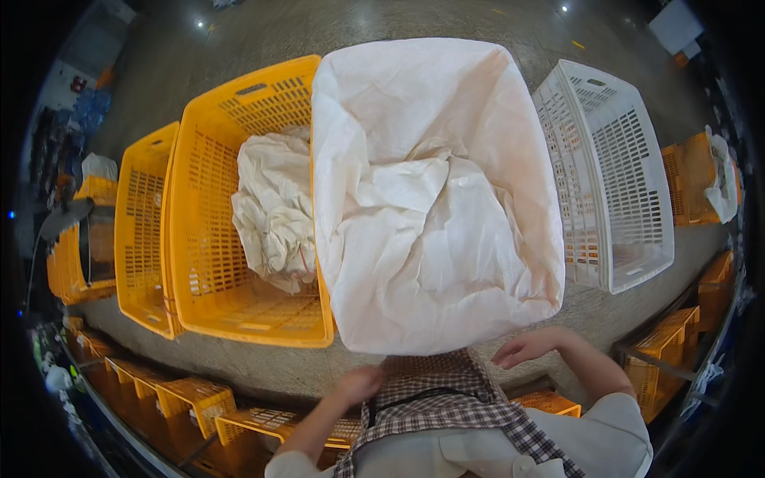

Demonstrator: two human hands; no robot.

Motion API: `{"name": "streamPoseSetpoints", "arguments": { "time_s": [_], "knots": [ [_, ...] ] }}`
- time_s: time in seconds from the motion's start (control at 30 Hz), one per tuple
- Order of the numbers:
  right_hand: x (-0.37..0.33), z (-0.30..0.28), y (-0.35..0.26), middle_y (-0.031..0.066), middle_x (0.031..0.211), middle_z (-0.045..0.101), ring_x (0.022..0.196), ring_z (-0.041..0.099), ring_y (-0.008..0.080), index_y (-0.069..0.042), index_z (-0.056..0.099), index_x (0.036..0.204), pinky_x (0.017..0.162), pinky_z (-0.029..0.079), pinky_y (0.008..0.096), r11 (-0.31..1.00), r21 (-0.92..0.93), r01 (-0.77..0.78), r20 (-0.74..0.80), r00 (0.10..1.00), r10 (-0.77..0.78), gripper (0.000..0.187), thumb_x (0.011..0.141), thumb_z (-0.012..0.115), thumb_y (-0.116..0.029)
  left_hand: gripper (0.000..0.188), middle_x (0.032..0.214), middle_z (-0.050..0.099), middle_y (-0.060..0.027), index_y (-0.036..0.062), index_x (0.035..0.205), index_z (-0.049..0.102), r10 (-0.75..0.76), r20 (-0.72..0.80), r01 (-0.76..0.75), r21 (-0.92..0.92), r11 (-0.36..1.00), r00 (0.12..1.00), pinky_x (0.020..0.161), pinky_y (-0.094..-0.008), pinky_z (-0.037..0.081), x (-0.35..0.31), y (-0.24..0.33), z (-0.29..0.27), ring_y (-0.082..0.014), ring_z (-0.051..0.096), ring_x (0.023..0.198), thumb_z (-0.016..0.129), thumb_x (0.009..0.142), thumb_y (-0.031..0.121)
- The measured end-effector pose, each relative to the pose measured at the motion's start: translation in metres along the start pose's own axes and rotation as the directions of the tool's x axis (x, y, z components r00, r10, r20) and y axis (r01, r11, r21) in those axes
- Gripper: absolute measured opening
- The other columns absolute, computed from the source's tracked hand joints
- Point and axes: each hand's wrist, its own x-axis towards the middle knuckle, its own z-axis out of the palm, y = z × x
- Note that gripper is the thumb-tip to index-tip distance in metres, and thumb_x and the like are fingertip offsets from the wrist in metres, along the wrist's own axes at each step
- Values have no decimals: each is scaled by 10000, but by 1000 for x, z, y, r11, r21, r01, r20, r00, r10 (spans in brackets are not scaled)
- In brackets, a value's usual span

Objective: The person places white cloth bundles into yellow plastic baskets, then lines each basket with a large white cloth and arranges the contents. The person repeats this process across multiple baskets in a warehouse-like area.

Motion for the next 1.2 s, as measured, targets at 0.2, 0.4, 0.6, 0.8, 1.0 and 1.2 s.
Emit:
{"name": "streamPoseSetpoints", "arguments": {
  "time_s": [0.2, 0.4, 0.6, 0.8, 1.0, 1.2],
  "knots": [
    [63, -89, -71, 194, 1417, 342, 1312, 323, 332, -67, 417, 1354, 1072, 279, 441, 710, -703, 38, -710, 32, -704, 621, 820, 657, -276, 503, 1236, 527, -208, 98, 1205, 566, 323, -619, -288, 160, 944, 716, 930, -473, 419, 101, 127, -137, -374, 503, 1141, 697, 766, 303],
    [210, -163, 37, 205, 1508, 128, 1338, 241, 357, -204, 460, 1351, 1010, 268, 595, 474, -567, -674, -823, 485, -296, 675, 792, 589, -559, 767, 1430, 315, -208, 87, 1342, 443, -249, -345, 358, 301, 884, 905, 1092, -535, 177, 262, 48, -112, -401, 176, 1369, 683, 727, 479],
    [220, -205, 92, 144, 1045, 589, 959, 561, 312, -83, 617, 1048, 843, 444, 445, 453, -593, -665, -696, 707, 126, 379, 805, 558, -368, 608, 1378, 390, -228, 44, 1250, 507, -508, 397, 136, 670, 729, 764, 1022, -536, 283, 284, -10, -74, -379, 339, 1297, 641, 774, 398],
    [270, -337, 2, 251, 1168, 552, 1145, 513, 362, -88, 371, 1369, 970, 423, 428, 945, -325, -41, -902, 313, -297, 711, 751, 659, -285, 428, 1341, 439, -190, 103, 1172, 565, -416, -145, 438, 207, 875, 898, 911, -502, 395, 309, 10, -95, -342, 435, 1211, 617, 792, 291],
    [271, -461, -4, 234, 1440, 320, 1334, 314, 349, -143, 121, 1481, 1072, 311, 402, 895, -409, -178, -907, -30, -420, 981, 714, 721, -263, 361, 1324, 474, -152, 107, 1170, 560, -498, -279, 565, 273, 778, 821, 960, -529, 372, 290, -9, -97, -278, 461, 1215, 536, 837, 242],
    [252, -403, -60, 222, 1373, 416, 1259, 414, 357, -68, 301, 1411, 1037, 351, 397, 849, -419, -321, -908, 120, -402, 767, 761, 688, -197, 366, 1158, 573, -97, 71, 1126, 573, 319, -629, -512, -147, 846, 709, 850, -345, 478, 235, 105, -171, -256, 565, 1038, 673, 775, 91]
  ]
}}
